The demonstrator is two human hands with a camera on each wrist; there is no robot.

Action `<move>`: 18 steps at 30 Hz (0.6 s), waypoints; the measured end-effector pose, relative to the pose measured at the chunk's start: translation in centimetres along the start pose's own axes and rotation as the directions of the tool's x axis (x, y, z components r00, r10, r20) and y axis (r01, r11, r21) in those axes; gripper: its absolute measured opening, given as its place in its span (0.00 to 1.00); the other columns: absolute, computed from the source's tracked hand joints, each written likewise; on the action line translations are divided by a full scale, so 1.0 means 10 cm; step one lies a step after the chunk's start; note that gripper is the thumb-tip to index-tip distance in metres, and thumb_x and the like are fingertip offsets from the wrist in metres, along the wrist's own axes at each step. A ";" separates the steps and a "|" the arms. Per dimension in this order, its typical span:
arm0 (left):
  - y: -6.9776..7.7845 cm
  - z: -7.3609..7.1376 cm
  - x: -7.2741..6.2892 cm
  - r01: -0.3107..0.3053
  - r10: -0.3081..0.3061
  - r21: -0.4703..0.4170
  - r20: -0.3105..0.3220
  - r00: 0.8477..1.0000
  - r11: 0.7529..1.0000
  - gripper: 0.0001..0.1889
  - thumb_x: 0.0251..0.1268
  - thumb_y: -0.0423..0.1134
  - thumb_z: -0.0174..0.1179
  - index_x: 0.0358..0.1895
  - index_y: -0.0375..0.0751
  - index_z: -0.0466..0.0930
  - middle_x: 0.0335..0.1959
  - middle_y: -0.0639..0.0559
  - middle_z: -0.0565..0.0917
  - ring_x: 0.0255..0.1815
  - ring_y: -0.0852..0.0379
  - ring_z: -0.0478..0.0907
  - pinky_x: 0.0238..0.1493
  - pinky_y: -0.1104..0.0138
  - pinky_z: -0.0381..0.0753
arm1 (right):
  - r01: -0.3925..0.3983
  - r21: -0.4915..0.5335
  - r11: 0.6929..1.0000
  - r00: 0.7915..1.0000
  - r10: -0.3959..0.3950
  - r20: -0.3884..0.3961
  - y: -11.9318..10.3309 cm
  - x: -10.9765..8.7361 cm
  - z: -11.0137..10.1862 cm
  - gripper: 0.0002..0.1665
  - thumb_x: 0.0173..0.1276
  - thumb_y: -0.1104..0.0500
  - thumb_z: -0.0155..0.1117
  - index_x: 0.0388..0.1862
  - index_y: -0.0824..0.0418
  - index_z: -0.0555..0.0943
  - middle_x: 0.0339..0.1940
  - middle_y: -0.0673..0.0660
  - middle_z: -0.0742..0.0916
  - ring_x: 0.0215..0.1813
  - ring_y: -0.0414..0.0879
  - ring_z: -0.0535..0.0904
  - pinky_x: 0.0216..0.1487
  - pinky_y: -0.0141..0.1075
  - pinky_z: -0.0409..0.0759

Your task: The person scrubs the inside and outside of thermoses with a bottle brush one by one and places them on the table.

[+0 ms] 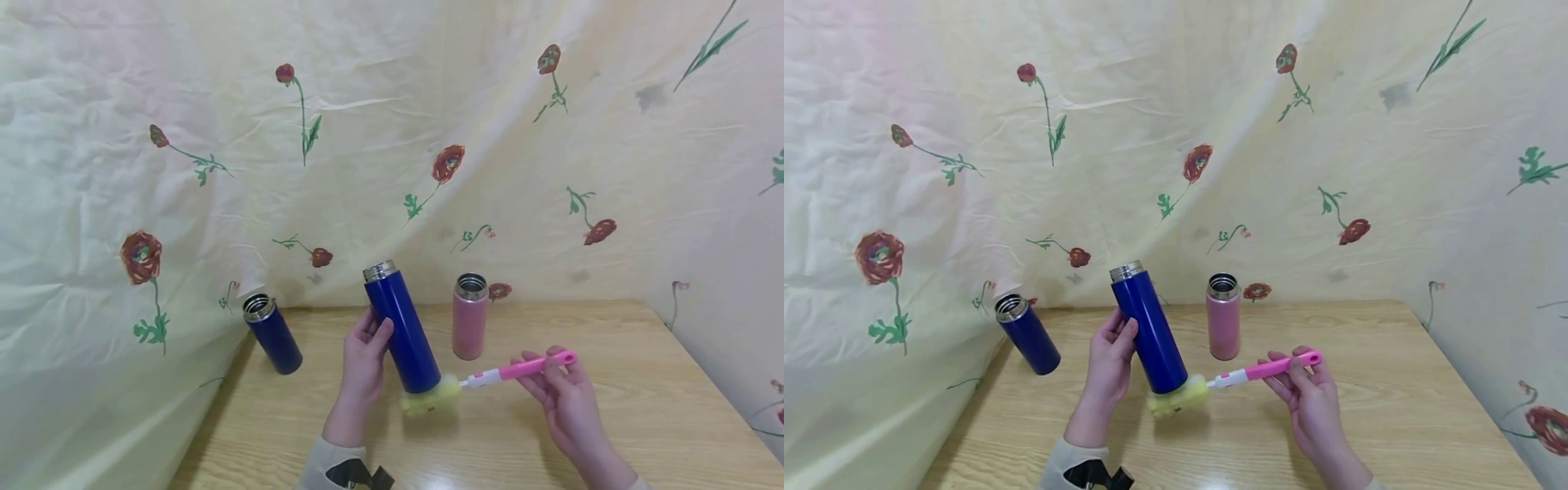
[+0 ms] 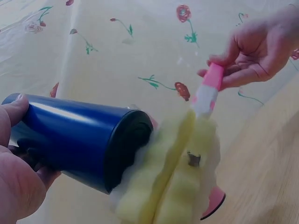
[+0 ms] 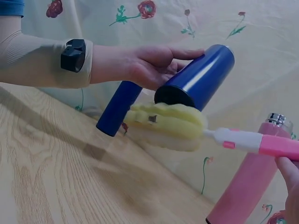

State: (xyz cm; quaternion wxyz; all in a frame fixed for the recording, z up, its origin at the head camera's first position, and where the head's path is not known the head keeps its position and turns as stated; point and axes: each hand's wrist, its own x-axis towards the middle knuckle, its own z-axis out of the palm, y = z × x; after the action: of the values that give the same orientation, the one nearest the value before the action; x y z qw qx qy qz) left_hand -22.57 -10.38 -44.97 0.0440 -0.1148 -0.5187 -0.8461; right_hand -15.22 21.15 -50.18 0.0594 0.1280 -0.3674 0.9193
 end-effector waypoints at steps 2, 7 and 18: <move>-0.01 0.00 0.00 -0.001 0.001 -0.010 -0.003 1.000 1.000 0.29 0.80 0.33 0.62 0.78 0.29 0.68 0.68 0.37 0.82 0.62 0.50 0.84 0.68 0.55 0.81 | -0.015 -0.003 1.000 1.000 0.014 -0.022 -0.01 0.00 0.00 0.08 0.88 0.68 0.42 0.54 0.63 0.71 0.52 0.63 0.89 0.56 0.58 0.90 0.60 0.44 0.85; -0.05 0.01 0.01 -0.020 0.020 -0.012 -0.024 1.000 1.000 0.29 0.78 0.30 0.64 0.77 0.28 0.69 0.67 0.36 0.83 0.62 0.49 0.85 0.67 0.57 0.82 | -0.037 -0.069 0.997 0.988 0.027 -0.149 -0.10 0.05 -0.05 0.04 0.88 0.66 0.47 0.53 0.61 0.71 0.50 0.62 0.91 0.53 0.55 0.91 0.57 0.43 0.86; -0.41 0.22 -0.12 -0.027 0.033 0.064 -0.090 0.995 0.998 0.42 0.60 0.17 0.65 0.80 0.23 0.60 0.76 0.29 0.72 0.78 0.37 0.68 0.78 0.53 0.68 | 0.139 -0.086 0.987 0.976 -0.152 -0.158 -0.82 0.09 -0.44 0.08 0.86 0.73 0.44 0.53 0.67 0.71 0.46 0.70 0.92 0.48 0.59 0.92 0.51 0.45 0.88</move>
State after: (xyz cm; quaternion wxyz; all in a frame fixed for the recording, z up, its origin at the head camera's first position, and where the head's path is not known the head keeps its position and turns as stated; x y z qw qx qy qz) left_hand -21.86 -6.61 -47.87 0.0836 -0.0826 -0.5405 -0.8331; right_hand -15.29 30.17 -47.60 0.1613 0.0763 -0.3847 0.9056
